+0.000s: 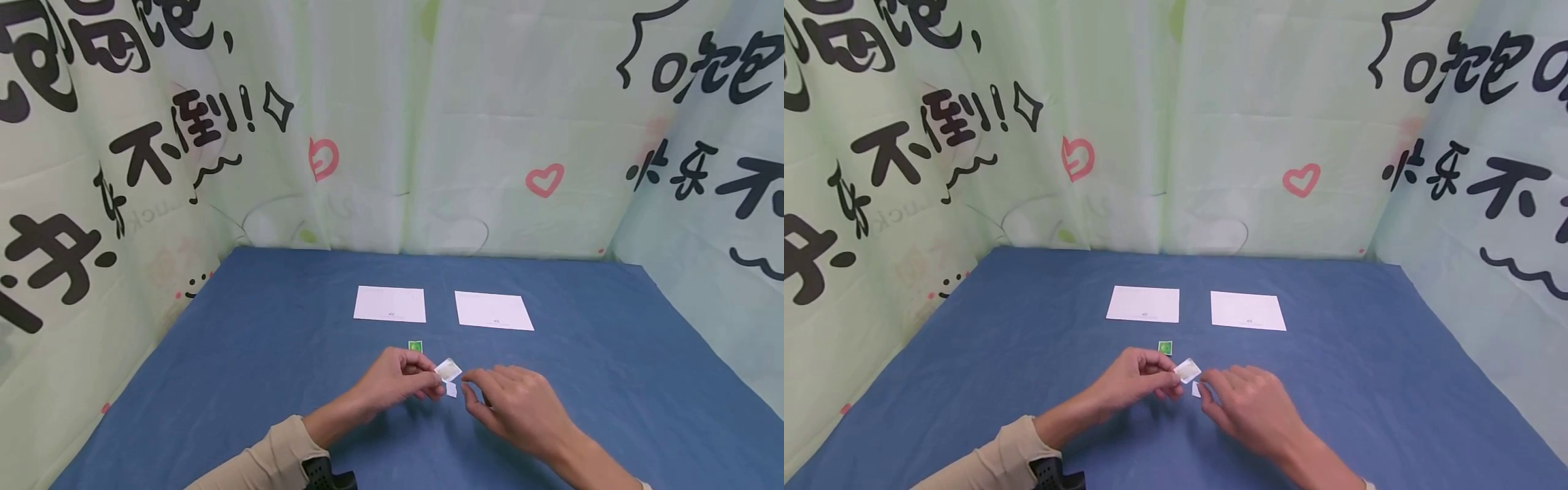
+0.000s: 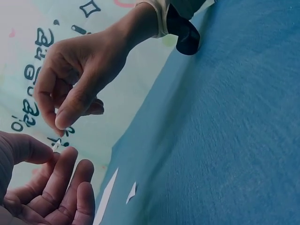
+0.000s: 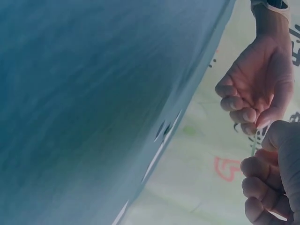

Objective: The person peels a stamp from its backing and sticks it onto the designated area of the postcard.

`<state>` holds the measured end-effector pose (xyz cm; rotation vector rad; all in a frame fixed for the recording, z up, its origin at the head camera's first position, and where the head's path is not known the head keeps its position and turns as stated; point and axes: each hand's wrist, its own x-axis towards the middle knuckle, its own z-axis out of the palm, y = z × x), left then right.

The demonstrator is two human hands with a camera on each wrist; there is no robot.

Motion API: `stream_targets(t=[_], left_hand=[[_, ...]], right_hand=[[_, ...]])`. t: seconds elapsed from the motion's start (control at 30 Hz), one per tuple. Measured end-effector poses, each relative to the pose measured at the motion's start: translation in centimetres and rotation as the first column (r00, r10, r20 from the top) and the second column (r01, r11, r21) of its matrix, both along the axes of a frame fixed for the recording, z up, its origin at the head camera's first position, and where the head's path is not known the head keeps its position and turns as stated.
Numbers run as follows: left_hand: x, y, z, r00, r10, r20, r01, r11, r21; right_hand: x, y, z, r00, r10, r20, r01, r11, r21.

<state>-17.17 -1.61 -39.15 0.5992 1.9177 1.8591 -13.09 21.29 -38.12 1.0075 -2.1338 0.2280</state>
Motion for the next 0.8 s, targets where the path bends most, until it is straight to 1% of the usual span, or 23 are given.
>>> stream_targets(t=[0.17, 0.4, 0.5, 0.63, 0.8], left_hand=[[0.18, 0.1, 0.13, 1.0, -0.005, 0.022, 0.005, 1.0, 0.002], [0.46, 0.22, 0.18, 0.999, -0.024, 0.047, 0.025, 1.0, -0.007], [0.57, 0.26, 0.17, 0.998, -0.036, 0.051, 0.036, 0.999, 0.0], [0.65, 0.29, 0.14, 0.997, -0.05, 0.057, 0.05, 0.999, 0.008], [0.72, 0.36, 0.09, 0.996, -0.06, 0.065, 0.06, 0.998, 0.003]], right_hand=[[0.34, -0.49, 0.29, 0.999, 0.034, -0.03, -0.034, 0.999, 0.002], [0.37, -0.9, 0.12, 0.993, 0.08, -0.083, -0.079, 0.997, 0.015], [0.44, -0.96, 0.05, 0.993, 0.078, -0.086, -0.076, 0.997, 0.019], [0.65, -0.93, -0.03, 0.996, 0.061, -0.066, -0.059, 0.998, 0.027], [0.78, -0.93, 0.03, 0.996, 0.061, -0.062, -0.059, 0.998, 0.029]])
